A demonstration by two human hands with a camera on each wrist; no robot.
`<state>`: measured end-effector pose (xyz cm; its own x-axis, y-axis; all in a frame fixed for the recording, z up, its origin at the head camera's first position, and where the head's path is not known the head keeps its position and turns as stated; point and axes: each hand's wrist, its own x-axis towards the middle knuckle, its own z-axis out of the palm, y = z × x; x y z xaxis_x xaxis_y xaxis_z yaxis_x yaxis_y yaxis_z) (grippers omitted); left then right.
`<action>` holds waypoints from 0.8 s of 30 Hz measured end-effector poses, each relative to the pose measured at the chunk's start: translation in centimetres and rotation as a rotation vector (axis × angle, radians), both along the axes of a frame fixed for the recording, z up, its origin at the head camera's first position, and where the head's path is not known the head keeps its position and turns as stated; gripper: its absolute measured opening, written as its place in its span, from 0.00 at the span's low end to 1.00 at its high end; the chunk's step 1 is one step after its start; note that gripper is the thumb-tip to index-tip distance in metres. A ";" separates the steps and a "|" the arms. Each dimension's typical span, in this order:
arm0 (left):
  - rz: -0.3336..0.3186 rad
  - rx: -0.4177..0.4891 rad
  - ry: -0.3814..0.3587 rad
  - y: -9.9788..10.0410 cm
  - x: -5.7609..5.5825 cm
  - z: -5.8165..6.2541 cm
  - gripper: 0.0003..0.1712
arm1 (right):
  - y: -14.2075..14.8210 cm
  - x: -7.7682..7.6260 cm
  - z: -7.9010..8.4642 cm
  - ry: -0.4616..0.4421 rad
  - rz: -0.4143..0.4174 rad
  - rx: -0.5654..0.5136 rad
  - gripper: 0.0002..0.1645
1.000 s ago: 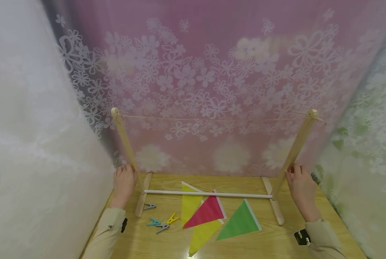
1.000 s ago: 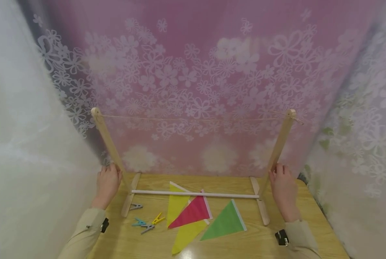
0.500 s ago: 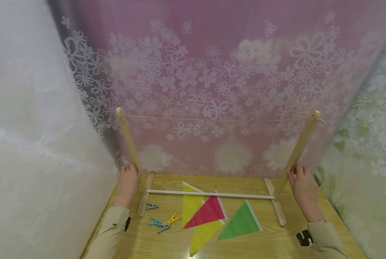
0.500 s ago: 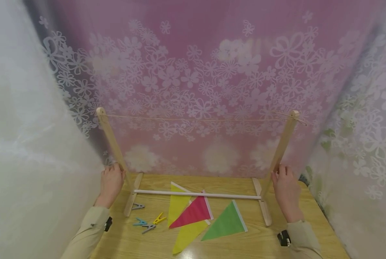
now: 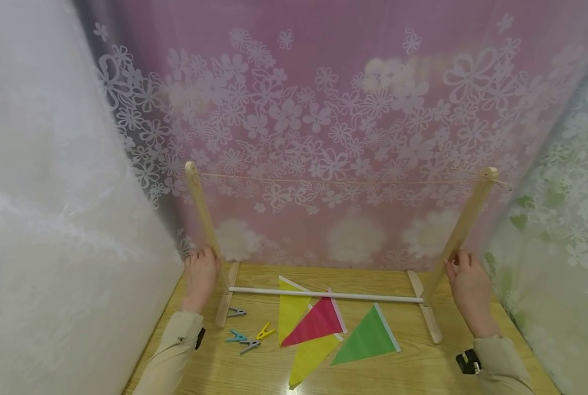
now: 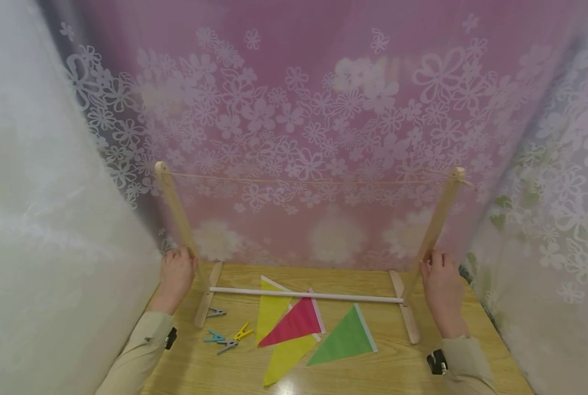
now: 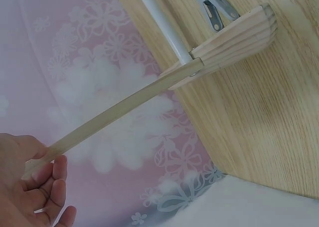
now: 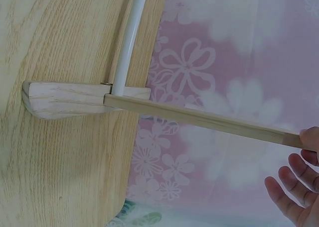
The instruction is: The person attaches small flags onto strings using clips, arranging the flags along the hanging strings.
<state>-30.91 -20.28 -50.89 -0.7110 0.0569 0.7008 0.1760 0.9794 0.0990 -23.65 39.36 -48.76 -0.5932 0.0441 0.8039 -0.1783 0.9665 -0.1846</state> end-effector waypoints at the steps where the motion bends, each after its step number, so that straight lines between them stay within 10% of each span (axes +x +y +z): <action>1: 0.002 -0.002 0.002 0.1 0.0 0.0 0.17 | 0.0 0.0 0.0 -0.002 0.000 -0.002 0.16; 9: 0.015 0.024 -0.052 0.5 0.1 0.2 0.18 | 0.1 0.3 0.1 -0.025 -0.001 -0.018 0.16; 24: 0.001 -0.025 0.062 1.4 0.1 -0.2 0.17 | 1.3 0.3 0.1 -0.038 -0.024 -0.011 0.16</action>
<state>-30.78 -18.87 -51.12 -0.6660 0.0746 0.7422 0.1804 0.9816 0.0632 -23.39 40.67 -48.64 -0.6221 0.0671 0.7801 -0.1481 0.9683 -0.2013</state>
